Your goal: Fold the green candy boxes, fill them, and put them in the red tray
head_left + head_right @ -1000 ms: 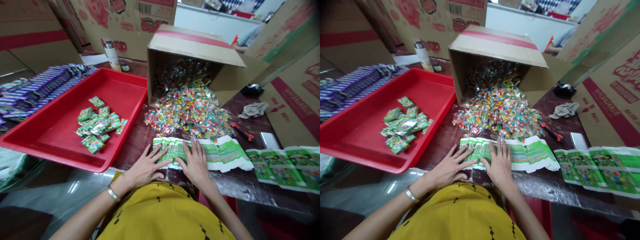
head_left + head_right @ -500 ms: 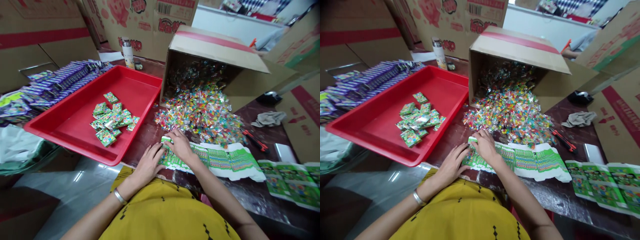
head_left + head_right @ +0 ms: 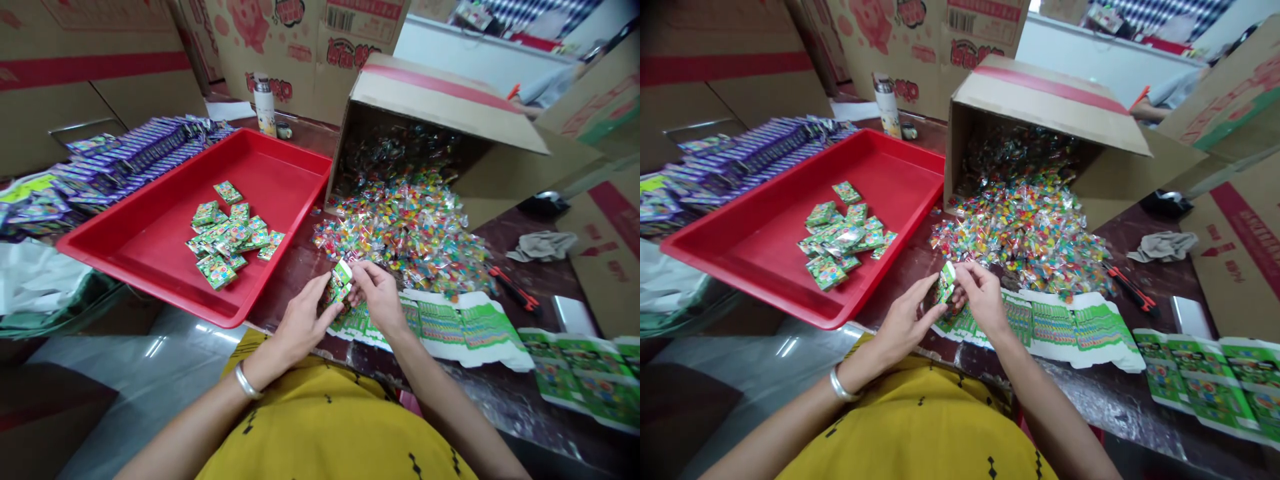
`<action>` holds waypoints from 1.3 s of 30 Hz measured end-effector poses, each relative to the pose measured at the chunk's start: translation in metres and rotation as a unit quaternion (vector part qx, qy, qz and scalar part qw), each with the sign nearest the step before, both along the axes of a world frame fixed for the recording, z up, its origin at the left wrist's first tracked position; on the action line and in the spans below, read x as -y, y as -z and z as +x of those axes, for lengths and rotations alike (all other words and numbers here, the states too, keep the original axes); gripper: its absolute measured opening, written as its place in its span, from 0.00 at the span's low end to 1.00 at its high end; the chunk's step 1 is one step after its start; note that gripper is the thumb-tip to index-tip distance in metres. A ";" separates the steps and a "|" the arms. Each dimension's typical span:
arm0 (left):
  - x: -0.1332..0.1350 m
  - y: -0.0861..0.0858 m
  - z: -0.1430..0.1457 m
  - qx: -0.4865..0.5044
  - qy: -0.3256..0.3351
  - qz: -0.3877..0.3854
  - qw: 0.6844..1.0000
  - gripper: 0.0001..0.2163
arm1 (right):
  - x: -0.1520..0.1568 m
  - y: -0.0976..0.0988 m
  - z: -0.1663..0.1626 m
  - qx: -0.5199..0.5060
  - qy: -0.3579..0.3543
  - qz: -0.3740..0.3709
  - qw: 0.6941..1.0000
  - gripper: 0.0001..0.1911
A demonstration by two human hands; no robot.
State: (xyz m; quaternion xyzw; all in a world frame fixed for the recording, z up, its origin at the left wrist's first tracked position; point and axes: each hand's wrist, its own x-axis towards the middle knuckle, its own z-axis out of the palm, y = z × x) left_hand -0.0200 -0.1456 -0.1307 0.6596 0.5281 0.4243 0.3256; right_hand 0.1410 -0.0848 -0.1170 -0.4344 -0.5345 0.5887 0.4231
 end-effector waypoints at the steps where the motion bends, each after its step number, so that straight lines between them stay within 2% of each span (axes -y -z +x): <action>1: -0.001 -0.003 -0.002 0.051 0.020 -0.027 0.998 0.24 | 0.006 -0.001 0.001 0.008 -0.029 0.017 0.999 0.16; 3: -0.002 -0.009 -0.006 0.155 0.066 -0.084 0.982 0.23 | 0.015 -0.005 0.004 0.047 -0.095 0.060 0.993 0.20; 5: -0.001 -0.013 -0.010 0.224 0.099 -0.126 0.961 0.22 | 0.019 -0.011 0.008 0.094 -0.131 0.101 0.982 0.23; 7: 0.001 -0.016 -0.012 0.238 0.118 -0.147 0.953 0.21 | 0.016 -0.017 0.012 0.135 -0.151 0.120 0.972 0.21; 10: 0.005 -0.020 -0.013 0.199 0.134 -0.159 0.958 0.19 | 0.008 -0.026 0.018 0.167 -0.204 0.098 0.960 0.15; 12: 0.007 -0.020 -0.011 0.189 0.122 -0.159 0.961 0.17 | 0.005 -0.027 0.019 0.145 -0.170 0.078 0.972 0.14; 14: 0.007 -0.017 -0.008 0.218 0.081 -0.157 0.960 0.16 | 0.007 -0.024 0.017 0.102 -0.070 0.076 0.989 0.15; 16: 0.006 -0.012 -0.004 0.260 0.031 -0.157 0.952 0.16 | 0.014 -0.016 0.013 0.080 -0.007 0.082 0.993 0.19; 19: 0.005 -0.003 0.003 0.273 -0.043 -0.152 0.949 0.15 | 0.026 -0.001 0.004 0.090 -0.004 0.080 0.993 0.10; 22: 0.006 0.002 0.010 0.264 -0.103 -0.122 0.951 0.12 | 0.034 0.012 -0.003 0.095 0.056 0.088 0.990 0.13; 24: 0.007 0.003 0.013 0.281 -0.140 -0.088 0.945 0.16 | 0.035 0.016 -0.007 0.077 0.085 0.093 0.989 0.08; 25: 0.007 0.003 0.014 0.288 -0.155 -0.072 0.942 0.20 | 0.035 0.018 -0.009 0.063 0.093 0.095 0.989 0.09; 26: 0.008 0.003 0.015 0.289 -0.160 -0.061 0.942 0.24 | 0.034 0.019 -0.010 0.051 0.100 0.101 0.989 0.14; 28: 0.009 0.002 0.013 0.275 -0.137 -0.059 0.950 0.26 | 0.034 0.021 -0.013 0.045 0.115 0.123 0.985 0.21; 29: 0.009 0.001 0.012 0.267 -0.114 -0.066 0.955 0.26 | 0.034 0.022 -0.014 0.050 0.118 0.136 0.982 0.20; 32: 0.009 -0.001 0.004 0.264 -0.041 -0.104 0.958 0.22 | 0.034 0.023 -0.013 0.069 0.104 0.155 0.980 0.12; 35: 0.009 -0.002 -0.002 0.271 0.002 -0.139 0.953 0.18 | 0.032 0.020 -0.011 0.088 0.077 0.162 0.980 0.05; 39: 0.009 -0.002 -0.002 0.289 -0.006 -0.139 0.947 0.18 | 0.029 0.014 -0.011 0.059 0.074 0.160 0.983 0.02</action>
